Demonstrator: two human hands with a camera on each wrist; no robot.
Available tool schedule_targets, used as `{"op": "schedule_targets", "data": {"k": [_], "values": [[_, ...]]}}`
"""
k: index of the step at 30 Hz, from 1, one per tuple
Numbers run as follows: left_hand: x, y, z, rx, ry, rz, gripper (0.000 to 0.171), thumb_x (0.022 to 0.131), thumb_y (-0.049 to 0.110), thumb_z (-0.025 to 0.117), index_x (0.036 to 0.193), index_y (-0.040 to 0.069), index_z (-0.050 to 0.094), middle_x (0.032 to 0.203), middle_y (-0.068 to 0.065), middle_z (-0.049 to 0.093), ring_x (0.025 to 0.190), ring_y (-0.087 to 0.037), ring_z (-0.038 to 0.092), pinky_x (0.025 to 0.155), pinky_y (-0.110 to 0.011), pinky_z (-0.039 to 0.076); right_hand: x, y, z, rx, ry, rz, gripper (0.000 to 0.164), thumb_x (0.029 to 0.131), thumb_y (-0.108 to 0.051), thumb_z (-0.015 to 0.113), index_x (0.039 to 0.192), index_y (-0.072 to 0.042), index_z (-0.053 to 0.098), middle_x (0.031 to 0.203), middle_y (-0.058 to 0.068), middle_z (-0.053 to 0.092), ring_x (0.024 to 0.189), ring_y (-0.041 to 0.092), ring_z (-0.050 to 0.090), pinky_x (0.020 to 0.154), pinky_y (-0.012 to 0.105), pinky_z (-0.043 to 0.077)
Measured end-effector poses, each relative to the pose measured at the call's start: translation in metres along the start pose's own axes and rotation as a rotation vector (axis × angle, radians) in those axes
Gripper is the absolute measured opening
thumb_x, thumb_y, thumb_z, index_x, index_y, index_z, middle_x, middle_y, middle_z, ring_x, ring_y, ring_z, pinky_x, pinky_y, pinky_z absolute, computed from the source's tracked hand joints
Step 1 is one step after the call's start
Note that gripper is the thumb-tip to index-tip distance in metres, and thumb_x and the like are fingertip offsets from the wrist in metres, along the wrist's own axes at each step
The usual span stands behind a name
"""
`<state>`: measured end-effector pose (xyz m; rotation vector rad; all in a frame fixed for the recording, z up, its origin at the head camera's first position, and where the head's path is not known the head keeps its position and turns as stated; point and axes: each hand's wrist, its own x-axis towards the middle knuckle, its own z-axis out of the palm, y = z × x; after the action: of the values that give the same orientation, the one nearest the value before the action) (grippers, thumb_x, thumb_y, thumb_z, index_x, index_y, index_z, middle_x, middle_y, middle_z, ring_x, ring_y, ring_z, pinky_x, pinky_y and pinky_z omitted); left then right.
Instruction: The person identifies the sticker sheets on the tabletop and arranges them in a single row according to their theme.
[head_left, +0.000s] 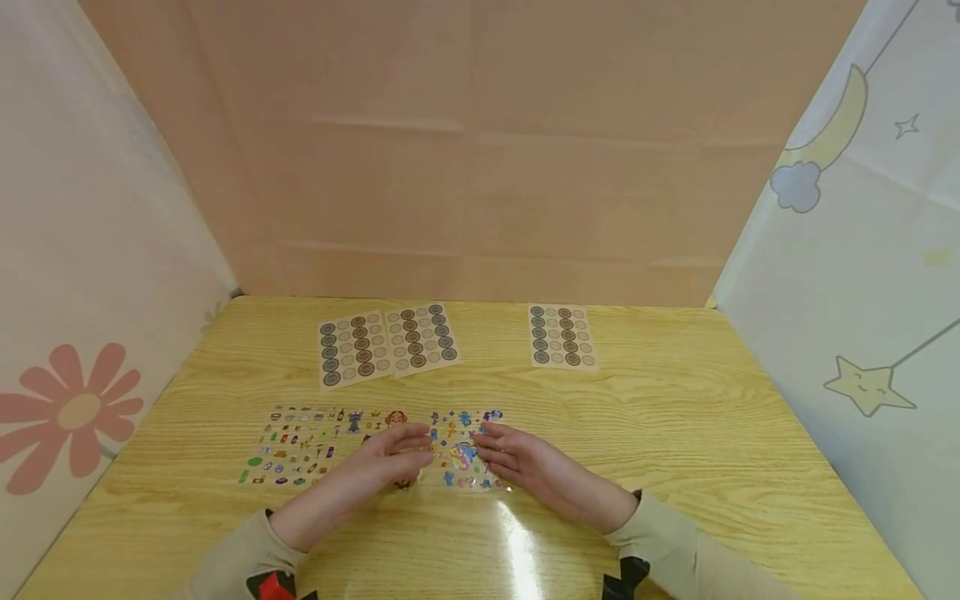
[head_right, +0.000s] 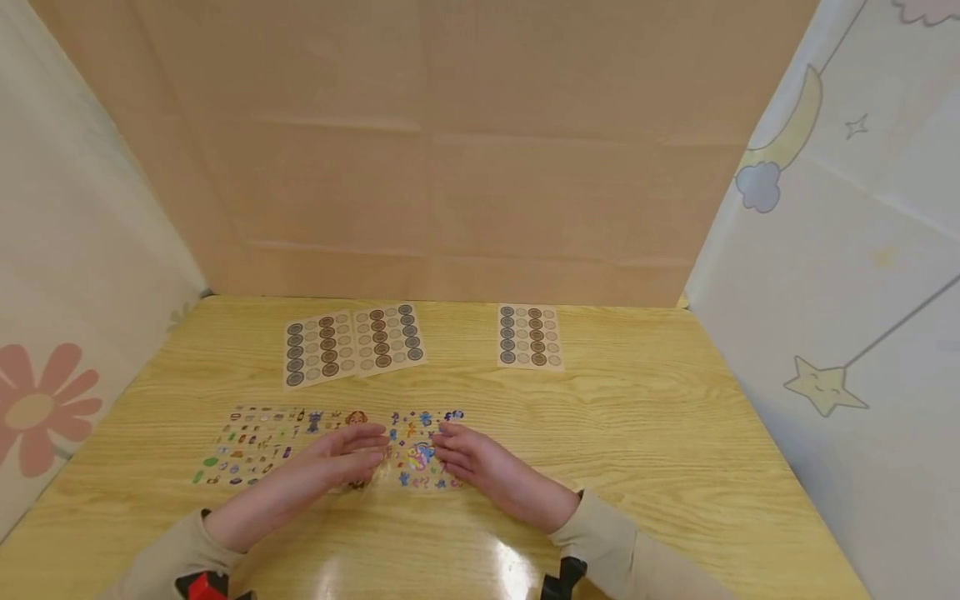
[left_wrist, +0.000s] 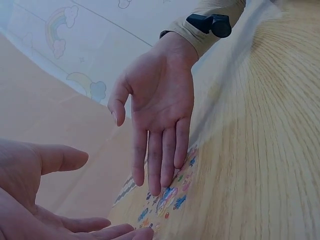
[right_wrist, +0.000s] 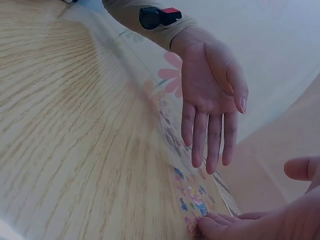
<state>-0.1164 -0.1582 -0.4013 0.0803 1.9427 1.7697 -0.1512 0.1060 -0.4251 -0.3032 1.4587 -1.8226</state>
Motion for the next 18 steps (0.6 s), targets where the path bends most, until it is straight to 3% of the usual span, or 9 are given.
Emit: {"op": "schedule_targets", "data": {"k": [8, 18], "values": [[0.003, 0.004, 0.002, -0.032, -0.014, 0.031, 0.065, 0.096, 0.028, 0.059, 0.146, -0.002, 0.03, 0.143, -0.023, 0.04, 0.124, -0.036, 0.046, 0.103, -0.049, 0.038, -0.002, -0.01, -0.004, 0.028, -0.02, -0.052, 0.06, 0.1, -0.019, 0.034, 0.149, 0.007, 0.011, 0.151, 0.029, 0.019, 0.138, 0.042, 0.023, 0.114, 0.045, 0.018], [0.024, 0.023, 0.009, -0.126, -0.081, 0.061, 0.062, 0.096, 0.028, 0.058, 0.146, 0.003, 0.032, 0.146, -0.019, 0.037, 0.13, -0.036, 0.04, 0.109, -0.048, 0.03, -0.011, -0.038, -0.018, -0.016, 0.009, -0.122, 0.056, 0.1, -0.016, 0.032, 0.148, 0.007, 0.017, 0.151, 0.027, 0.022, 0.138, 0.044, 0.021, 0.114, 0.047, 0.019]]}}
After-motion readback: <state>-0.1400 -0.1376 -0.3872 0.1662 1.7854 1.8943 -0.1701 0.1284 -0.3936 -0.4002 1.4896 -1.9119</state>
